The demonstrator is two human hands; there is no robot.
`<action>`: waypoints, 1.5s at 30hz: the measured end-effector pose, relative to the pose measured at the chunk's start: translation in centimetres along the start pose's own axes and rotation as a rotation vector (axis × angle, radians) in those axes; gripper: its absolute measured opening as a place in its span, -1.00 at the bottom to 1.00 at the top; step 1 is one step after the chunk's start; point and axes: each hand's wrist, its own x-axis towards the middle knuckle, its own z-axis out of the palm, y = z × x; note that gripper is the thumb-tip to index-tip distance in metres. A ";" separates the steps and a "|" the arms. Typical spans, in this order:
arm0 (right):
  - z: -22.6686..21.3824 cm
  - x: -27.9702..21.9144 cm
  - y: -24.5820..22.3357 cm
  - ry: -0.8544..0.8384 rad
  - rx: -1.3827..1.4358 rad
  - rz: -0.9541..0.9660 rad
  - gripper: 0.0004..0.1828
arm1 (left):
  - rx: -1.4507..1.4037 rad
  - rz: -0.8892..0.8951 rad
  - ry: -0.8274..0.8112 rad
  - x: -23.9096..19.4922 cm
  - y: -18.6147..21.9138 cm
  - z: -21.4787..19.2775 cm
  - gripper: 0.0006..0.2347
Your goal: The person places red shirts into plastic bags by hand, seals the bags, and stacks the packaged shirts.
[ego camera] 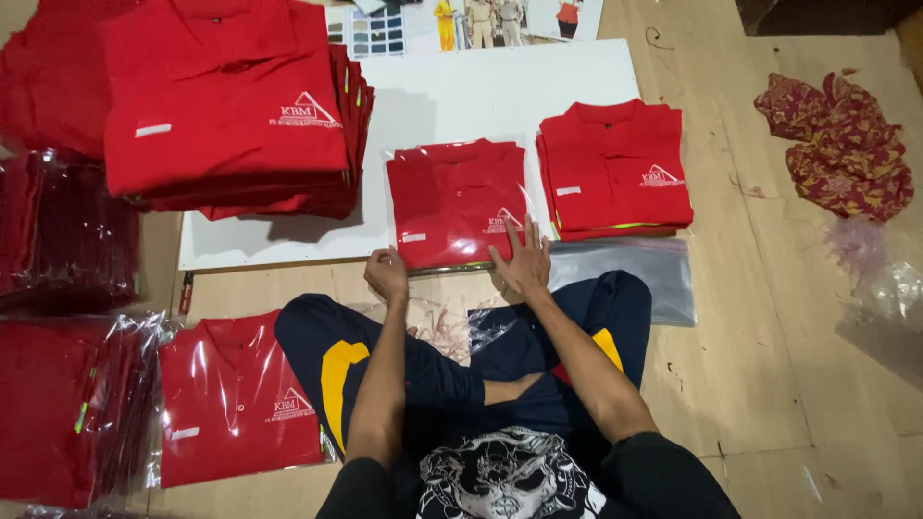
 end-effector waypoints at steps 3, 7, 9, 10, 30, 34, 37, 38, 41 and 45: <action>1.8 1.8 0.3 0.144 -0.066 0.010 -0.23 | 0.143 0.347 0.113 -2.5 6.8 -3.5 -0.82; 0.7 5.0 -1.2 0.187 0.010 -0.034 -0.26 | 0.148 0.682 -0.114 -3.6 12.8 -3.5 -0.64; 0.0 5.9 -2.6 0.108 0.043 -0.024 -0.26 | 0.253 0.752 -0.204 -3.4 13.2 -2.2 -0.53; -0.1 6.3 -3.1 0.096 0.019 -0.017 -0.27 | 0.435 0.745 -0.285 -3.3 13.4 -1.7 -0.52; 0.5 9.0 -4.6 -0.134 -0.097 0.062 -0.28 | 0.890 0.664 -0.382 -0.3 7.7 7.0 -0.47; 0.9 9.4 -4.4 -0.119 -0.071 0.076 -0.30 | 0.934 0.635 -0.406 -0.5 8.8 6.6 -0.47; 1.3 9.4 -4.3 -0.114 -0.083 0.077 -0.29 | 0.950 0.630 -0.411 -0.6 8.9 6.4 -0.47; 1.3 9.5 -4.2 -0.114 -0.090 0.073 -0.29 | 0.953 0.627 -0.415 -0.5 9.1 6.5 -0.47; 1.8 9.8 -3.9 -0.110 -0.086 0.074 -0.29 | 0.956 0.638 -0.410 -0.2 8.8 6.9 -0.48; 2.6 10.6 -3.3 -0.176 -0.092 0.095 -0.28 | 0.935 0.599 -0.430 -0.2 10.5 6.3 -0.48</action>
